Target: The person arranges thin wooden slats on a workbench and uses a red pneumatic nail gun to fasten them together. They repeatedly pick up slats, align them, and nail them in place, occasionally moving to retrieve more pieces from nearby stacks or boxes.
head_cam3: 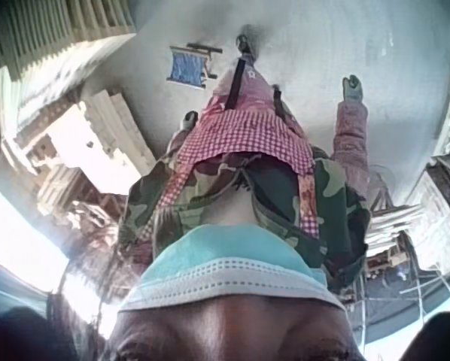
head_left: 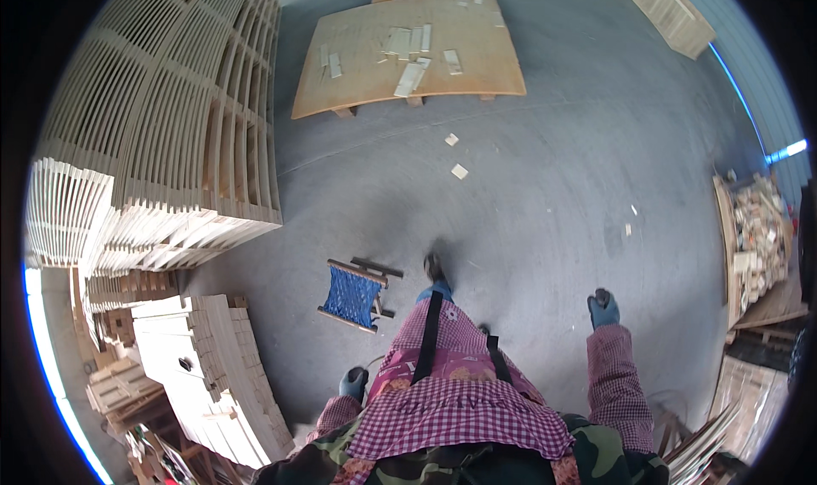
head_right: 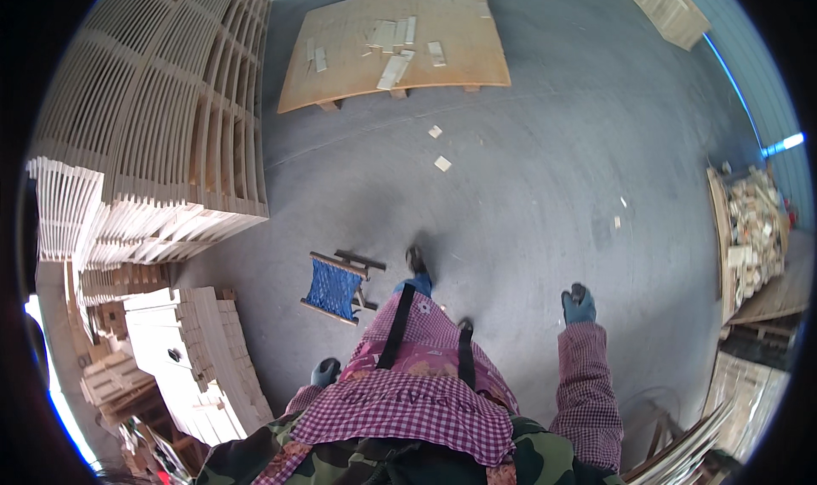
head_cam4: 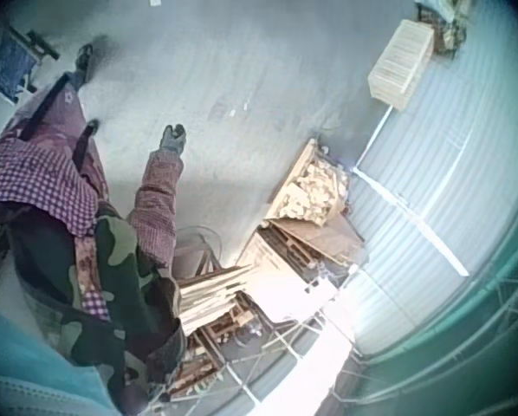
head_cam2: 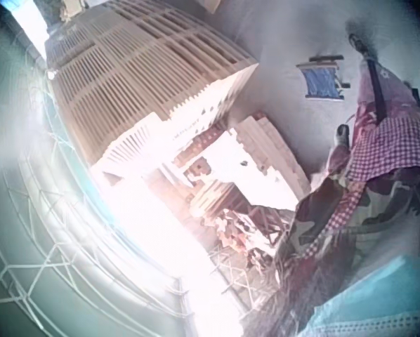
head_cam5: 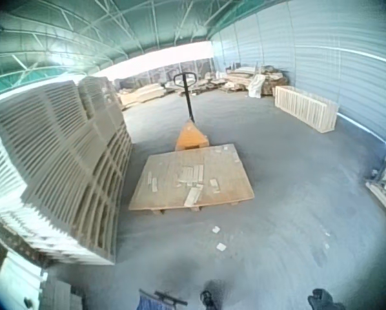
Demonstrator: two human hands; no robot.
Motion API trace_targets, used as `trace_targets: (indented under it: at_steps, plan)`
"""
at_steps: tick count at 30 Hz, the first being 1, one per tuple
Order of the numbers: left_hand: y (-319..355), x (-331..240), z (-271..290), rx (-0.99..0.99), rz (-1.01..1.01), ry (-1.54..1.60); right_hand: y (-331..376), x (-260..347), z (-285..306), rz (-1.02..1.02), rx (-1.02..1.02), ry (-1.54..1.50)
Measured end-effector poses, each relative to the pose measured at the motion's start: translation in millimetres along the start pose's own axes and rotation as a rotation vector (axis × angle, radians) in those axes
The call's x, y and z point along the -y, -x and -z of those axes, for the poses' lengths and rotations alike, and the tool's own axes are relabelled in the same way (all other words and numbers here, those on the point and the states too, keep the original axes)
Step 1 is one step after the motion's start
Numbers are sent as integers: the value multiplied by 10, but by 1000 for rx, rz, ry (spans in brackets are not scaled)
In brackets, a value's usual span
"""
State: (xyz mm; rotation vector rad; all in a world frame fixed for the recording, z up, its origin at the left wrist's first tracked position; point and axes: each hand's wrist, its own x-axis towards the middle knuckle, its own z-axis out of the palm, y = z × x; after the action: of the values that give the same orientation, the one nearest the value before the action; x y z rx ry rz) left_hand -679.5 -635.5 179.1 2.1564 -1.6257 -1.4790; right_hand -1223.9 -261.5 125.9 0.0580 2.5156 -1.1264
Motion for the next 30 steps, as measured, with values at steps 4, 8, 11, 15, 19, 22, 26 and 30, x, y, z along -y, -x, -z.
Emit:
trace_targets:
  at_steps: [4,8,11,15,19,22,26,30]
  plan:
    - [-199,-456,28,-19,88,-35,-952,1283,-498,101,45,-179]
    - [-1033,-1603,-152,27,7,162,-1153,1569,-1262,25,265,-141]
    - [-1796,-2586,-237,83,-184,222,-1071,2385,-1469,-308,572,159]
    - [-2216,-4469,-486,125,-433,235,-1633,2427,-1793,-207,539,282]
    - [-2583,-5737,-745,105,-429,168,-2655,2741,-2158,-291,497,331]
    - [-3137,-6025,-842,56,-306,55,-3438,3779,-2557,-343,513,370]
    - [-3479,-6535,-815,-98,-3,153,-4390,4672,-3479,-208,532,398]
    - [-3838,-7755,-1118,-194,134,112,-5206,6000,-4245,34,610,225]
